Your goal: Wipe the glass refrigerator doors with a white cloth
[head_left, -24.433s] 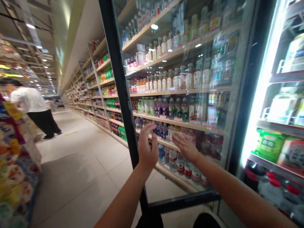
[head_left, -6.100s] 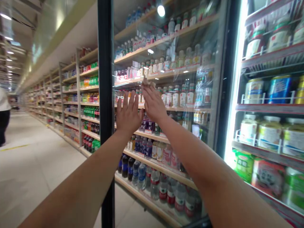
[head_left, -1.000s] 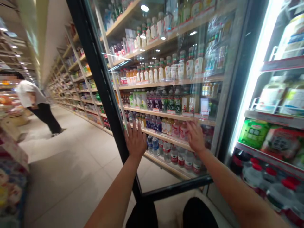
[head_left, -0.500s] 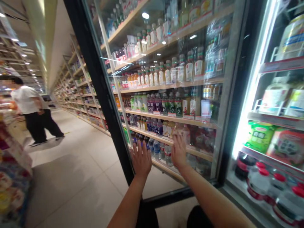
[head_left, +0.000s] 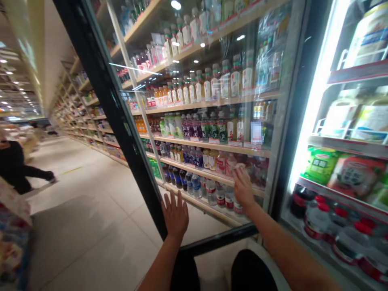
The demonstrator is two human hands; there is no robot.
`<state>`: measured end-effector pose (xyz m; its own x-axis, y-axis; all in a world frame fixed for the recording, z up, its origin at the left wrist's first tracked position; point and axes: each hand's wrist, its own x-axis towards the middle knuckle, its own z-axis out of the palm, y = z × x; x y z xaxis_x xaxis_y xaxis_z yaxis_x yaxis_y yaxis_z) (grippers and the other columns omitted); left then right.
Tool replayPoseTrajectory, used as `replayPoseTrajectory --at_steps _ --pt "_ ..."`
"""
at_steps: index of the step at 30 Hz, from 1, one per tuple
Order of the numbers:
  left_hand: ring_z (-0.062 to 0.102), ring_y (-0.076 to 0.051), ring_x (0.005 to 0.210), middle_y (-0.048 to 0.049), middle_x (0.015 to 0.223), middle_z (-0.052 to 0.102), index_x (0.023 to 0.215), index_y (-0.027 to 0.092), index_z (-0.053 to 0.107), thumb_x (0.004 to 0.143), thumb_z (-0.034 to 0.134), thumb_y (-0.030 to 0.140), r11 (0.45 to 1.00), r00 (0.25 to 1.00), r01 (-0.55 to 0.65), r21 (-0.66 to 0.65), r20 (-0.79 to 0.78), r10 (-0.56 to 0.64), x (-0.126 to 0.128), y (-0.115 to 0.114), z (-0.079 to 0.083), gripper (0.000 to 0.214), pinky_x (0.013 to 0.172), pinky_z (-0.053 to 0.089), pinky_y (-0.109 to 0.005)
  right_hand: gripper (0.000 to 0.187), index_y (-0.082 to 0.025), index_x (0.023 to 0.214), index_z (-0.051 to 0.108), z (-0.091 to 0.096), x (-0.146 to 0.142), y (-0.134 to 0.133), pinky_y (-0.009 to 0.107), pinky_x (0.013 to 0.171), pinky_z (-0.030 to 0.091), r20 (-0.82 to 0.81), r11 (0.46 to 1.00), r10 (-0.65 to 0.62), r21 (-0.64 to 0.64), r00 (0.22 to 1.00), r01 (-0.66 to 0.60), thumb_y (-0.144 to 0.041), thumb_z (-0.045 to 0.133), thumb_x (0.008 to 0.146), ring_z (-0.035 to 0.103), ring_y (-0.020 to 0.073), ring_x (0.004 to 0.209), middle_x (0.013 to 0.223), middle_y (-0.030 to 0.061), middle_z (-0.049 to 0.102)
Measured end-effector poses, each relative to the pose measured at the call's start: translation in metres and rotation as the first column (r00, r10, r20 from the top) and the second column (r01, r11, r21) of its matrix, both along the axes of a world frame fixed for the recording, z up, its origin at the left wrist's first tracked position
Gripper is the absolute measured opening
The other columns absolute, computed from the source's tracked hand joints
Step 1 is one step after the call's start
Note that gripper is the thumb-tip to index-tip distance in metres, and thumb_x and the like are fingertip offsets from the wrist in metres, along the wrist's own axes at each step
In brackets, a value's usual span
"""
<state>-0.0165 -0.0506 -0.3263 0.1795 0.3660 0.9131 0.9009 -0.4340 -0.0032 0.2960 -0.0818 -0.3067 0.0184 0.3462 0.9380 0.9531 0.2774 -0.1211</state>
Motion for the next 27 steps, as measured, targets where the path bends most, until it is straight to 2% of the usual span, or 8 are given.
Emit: replayPoseTrajectory --at_steps 6,9,12,16,18,21,24,27 --pt "0.004 -0.037 0.156 -0.0140 0.170 0.011 0.165 0.025 0.005 0.103 0.055 0.014 1.000 0.999 0.008 -0.029 0.034 -0.007 0.007 -0.004 -0.009 0.080 0.124 0.023 -0.067 0.060 -0.014 0.160 0.035 -0.007 0.088 -0.012 0.057 0.127 0.023 -0.455 0.985 -0.149 0.007 0.878 0.171 -0.027 0.032 0.102 0.021 0.0262 0.157 0.166 0.0171 0.030" --pt "0.008 -0.036 0.156 -0.0146 0.169 0.015 0.165 0.024 0.008 0.103 0.055 0.013 0.999 1.000 0.026 -0.027 0.004 -0.026 0.000 -0.006 -0.017 0.078 0.125 0.024 -0.064 0.065 -0.009 0.163 0.022 -0.009 0.079 -0.005 0.061 0.128 0.018 -0.613 0.971 -0.192 -0.004 0.767 0.240 -0.030 0.025 0.101 0.016 0.0278 0.158 0.166 0.0209 0.024" --pt "0.012 -0.036 0.156 -0.0162 0.167 0.022 0.165 0.022 0.010 0.103 0.054 0.013 0.999 0.998 0.039 -0.031 -0.050 -0.041 -0.010 -0.008 -0.028 0.077 0.125 0.026 -0.062 0.066 -0.008 0.163 0.021 0.000 0.032 0.010 0.064 0.126 0.019 -0.628 0.975 -0.179 -0.010 0.757 0.223 -0.032 0.024 0.101 0.014 0.0299 0.158 0.167 0.0217 0.023" --pt "0.015 -0.035 0.155 -0.0173 0.164 0.031 0.165 0.019 0.010 0.103 0.052 0.013 0.997 0.996 0.047 -0.068 -0.079 -0.052 -0.023 -0.013 -0.041 0.075 0.124 0.030 -0.060 0.059 -0.018 0.159 0.037 0.021 -0.076 0.027 0.056 0.126 0.025 -0.459 0.996 -0.088 -0.020 0.884 0.088 -0.029 0.033 0.101 0.019 0.0262 0.158 0.165 0.0132 0.033" --pt "0.016 -0.035 0.155 -0.0175 0.164 0.032 0.165 0.018 0.009 0.103 0.051 0.013 0.995 0.995 0.052 -0.083 -0.082 -0.058 -0.026 -0.016 -0.047 0.075 0.123 0.032 -0.059 0.061 -0.018 0.159 0.038 0.024 -0.130 0.029 0.057 0.127 0.022 -0.211 0.998 0.001 -0.060 0.977 -0.014 -0.016 0.033 0.098 0.018 0.0259 0.158 0.164 0.0128 0.036" --pt "0.017 -0.035 0.156 -0.0180 0.166 0.027 0.165 0.016 0.008 0.105 0.049 0.015 0.994 0.995 0.058 -0.090 -0.075 -0.065 -0.027 -0.020 -0.052 0.073 0.123 0.033 -0.057 0.065 -0.020 0.158 0.041 0.010 -0.182 0.026 0.052 0.129 0.018 0.154 0.985 0.141 -0.120 0.978 -0.123 -0.007 0.039 0.094 0.021 0.0219 0.157 0.160 0.0094 0.044" --pt "0.015 -0.034 0.156 -0.0171 0.168 0.022 0.165 0.015 0.007 0.106 0.047 0.017 0.993 0.995 0.073 -0.098 -0.062 -0.079 -0.028 -0.022 -0.055 0.072 0.124 0.031 -0.055 0.064 -0.022 0.154 0.047 -0.020 -0.181 0.016 0.041 0.130 0.019 0.344 0.972 0.233 -0.118 0.909 -0.204 -0.008 0.043 0.091 0.028 0.0145 0.155 0.156 0.0039 0.051" --pt "0.015 -0.033 0.157 -0.0153 0.169 0.020 0.165 0.016 0.007 0.106 0.046 0.017 0.991 0.995 0.081 -0.111 -0.054 -0.087 -0.028 -0.022 -0.056 0.071 0.126 0.029 -0.054 0.069 -0.022 0.153 0.048 -0.050 -0.132 0.005 0.038 0.129 0.024 0.315 0.982 0.188 -0.084 0.930 -0.169 -0.003 0.042 0.086 0.032 0.0131 0.153 0.151 0.0034 0.056"
